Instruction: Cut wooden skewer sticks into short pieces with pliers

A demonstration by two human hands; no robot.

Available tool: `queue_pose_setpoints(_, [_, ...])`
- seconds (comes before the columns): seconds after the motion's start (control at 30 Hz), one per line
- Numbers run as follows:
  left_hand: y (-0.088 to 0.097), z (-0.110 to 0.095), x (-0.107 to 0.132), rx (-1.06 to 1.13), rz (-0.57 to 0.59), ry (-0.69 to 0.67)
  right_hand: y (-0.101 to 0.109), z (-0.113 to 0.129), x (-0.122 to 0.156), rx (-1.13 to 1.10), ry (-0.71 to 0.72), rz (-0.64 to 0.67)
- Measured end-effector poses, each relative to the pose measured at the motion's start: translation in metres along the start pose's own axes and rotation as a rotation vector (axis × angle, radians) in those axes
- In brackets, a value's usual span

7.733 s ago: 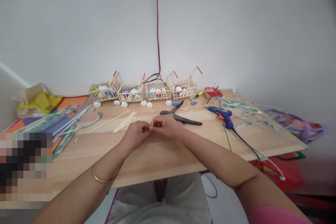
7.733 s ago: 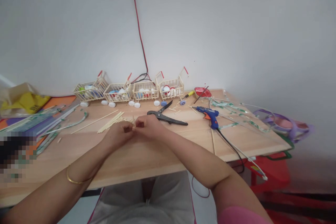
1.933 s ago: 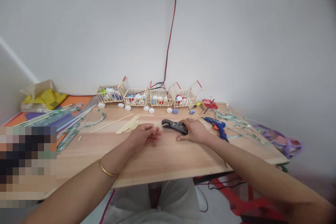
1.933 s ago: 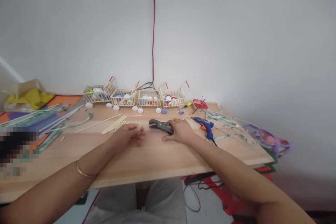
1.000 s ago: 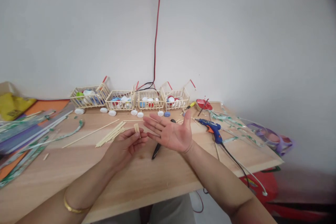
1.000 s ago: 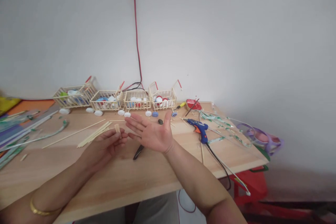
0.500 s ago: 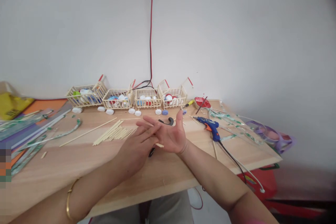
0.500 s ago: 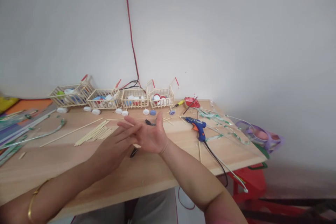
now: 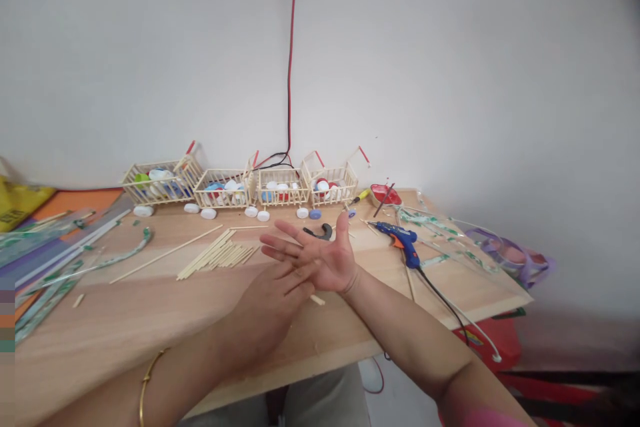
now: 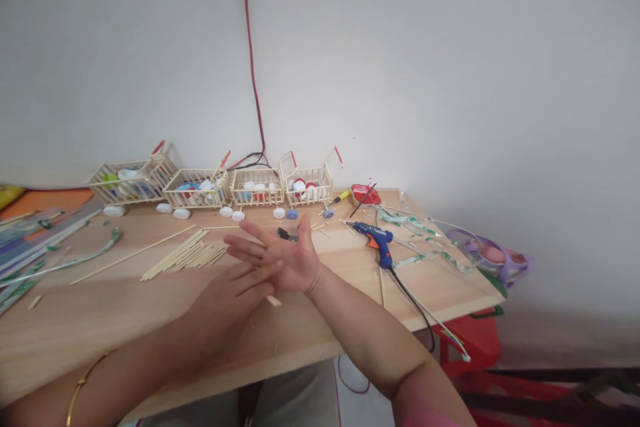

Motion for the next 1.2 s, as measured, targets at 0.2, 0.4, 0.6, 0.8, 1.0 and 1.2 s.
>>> queue_pose_setpoints(0.2, [0.012, -0.004, 0.000, 0.028, -0.124, 0.011, -0.005, 0.001, 0.002, -0.003, 0.020, 0.016])
queue_pose_setpoints(0.4, [0.014, 0.005, -0.002, -0.052, -0.133, 0.067, -0.006, -0.007, 0.003, 0.059, -0.079, -0.033])
queue_pose_setpoints(0.6, [0.005, 0.002, 0.003, 0.067, -0.029, 0.010, -0.003, 0.001, 0.000, 0.174, 0.034, -0.088])
queue_pose_setpoints(0.8, [0.032, 0.004, 0.005, 0.540, -0.324, 0.259, 0.014, 0.008, 0.003, 1.111, 0.199, -0.347])
queue_pose_setpoints(1.0, [0.037, 0.046, 0.009, 1.354, -0.806, 0.725, 0.006, -0.008, 0.004, 1.903, 0.082, 0.023])
queue_pose_setpoints(1.2, [0.023, 0.055, 0.010, 1.646, -0.696, 0.940, 0.016, 0.010, 0.007, 1.838, 0.170, -0.381])
Point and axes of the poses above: each hand's wrist, its own x-axis away from the middle knuckle, its own y-axis out of the back of the hand, z = x × y, the point moved 3 cm from there along -x, towards the middle knuckle, and after that the axes turned 14 degrees about x, right-handed, at the moved point
